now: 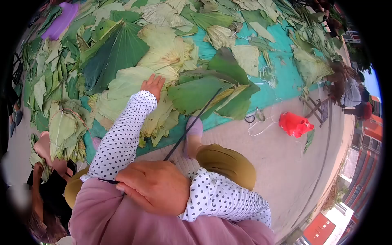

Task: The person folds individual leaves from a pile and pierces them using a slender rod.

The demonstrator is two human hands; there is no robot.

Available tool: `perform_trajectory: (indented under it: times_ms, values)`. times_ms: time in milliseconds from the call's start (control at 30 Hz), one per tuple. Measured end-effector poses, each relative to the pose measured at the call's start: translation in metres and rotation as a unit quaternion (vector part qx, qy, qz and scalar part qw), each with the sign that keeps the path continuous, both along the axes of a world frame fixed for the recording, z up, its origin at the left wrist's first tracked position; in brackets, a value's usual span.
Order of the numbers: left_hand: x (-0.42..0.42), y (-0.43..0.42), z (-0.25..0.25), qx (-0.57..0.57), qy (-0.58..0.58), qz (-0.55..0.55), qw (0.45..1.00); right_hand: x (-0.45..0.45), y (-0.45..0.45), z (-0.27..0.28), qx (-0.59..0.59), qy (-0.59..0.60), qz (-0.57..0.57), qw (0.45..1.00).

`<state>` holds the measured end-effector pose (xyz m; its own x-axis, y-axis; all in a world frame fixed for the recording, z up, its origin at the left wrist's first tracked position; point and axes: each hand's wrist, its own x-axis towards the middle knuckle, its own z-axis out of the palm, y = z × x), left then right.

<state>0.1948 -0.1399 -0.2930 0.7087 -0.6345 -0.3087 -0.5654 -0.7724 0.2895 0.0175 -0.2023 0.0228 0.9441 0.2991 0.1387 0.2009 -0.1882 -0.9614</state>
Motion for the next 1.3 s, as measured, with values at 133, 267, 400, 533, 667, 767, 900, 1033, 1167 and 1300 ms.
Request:
perform_trajectory:
  times_ms: [133,267,400,533,667,767,900,1033,1167,1300]
  values:
    - [0.012,-0.006,-0.015,0.089,-0.049,-0.1,0.99,0.006,-0.008,-0.002,0.001,0.012,-0.022,1.0]
    - [0.006,0.016,-0.008,0.131,-0.067,-0.101,0.984,0.001,-0.011,-0.001,0.004,-0.001,-0.022,1.0]
    - [0.004,0.055,0.012,0.171,-0.04,-0.085,0.981,-0.005,-0.004,0.004,-0.03,-0.025,0.0,0.999]
    - [0.0,0.069,0.025,0.155,-0.028,-0.046,0.987,-0.014,0.007,0.007,-0.022,-0.037,0.008,0.999]
    - [-0.009,0.052,0.028,0.122,-0.037,-0.039,0.991,-0.017,0.017,0.01,-0.013,-0.068,-0.005,0.998]
    - [-0.006,0.026,0.024,0.115,0.012,-0.032,0.993,-0.012,0.02,0.012,0.002,-0.062,-0.015,0.998]
    - [-0.005,-0.001,0.006,0.118,0.005,-0.083,0.989,-0.004,0.018,0.01,0.01,-0.023,0.004,1.0]
    - [-0.004,-0.009,-0.012,0.125,-0.035,-0.129,0.983,0.001,0.016,0.002,0.023,-0.011,-0.014,1.0]
    - [-0.001,-0.011,-0.01,0.163,-0.05,-0.137,0.976,-0.001,0.011,0.0,0.035,-0.011,-0.017,0.999]
    - [-0.001,0.012,0.015,0.115,-0.049,-0.105,0.987,-0.008,0.005,0.001,0.026,0.0,-0.011,1.0]
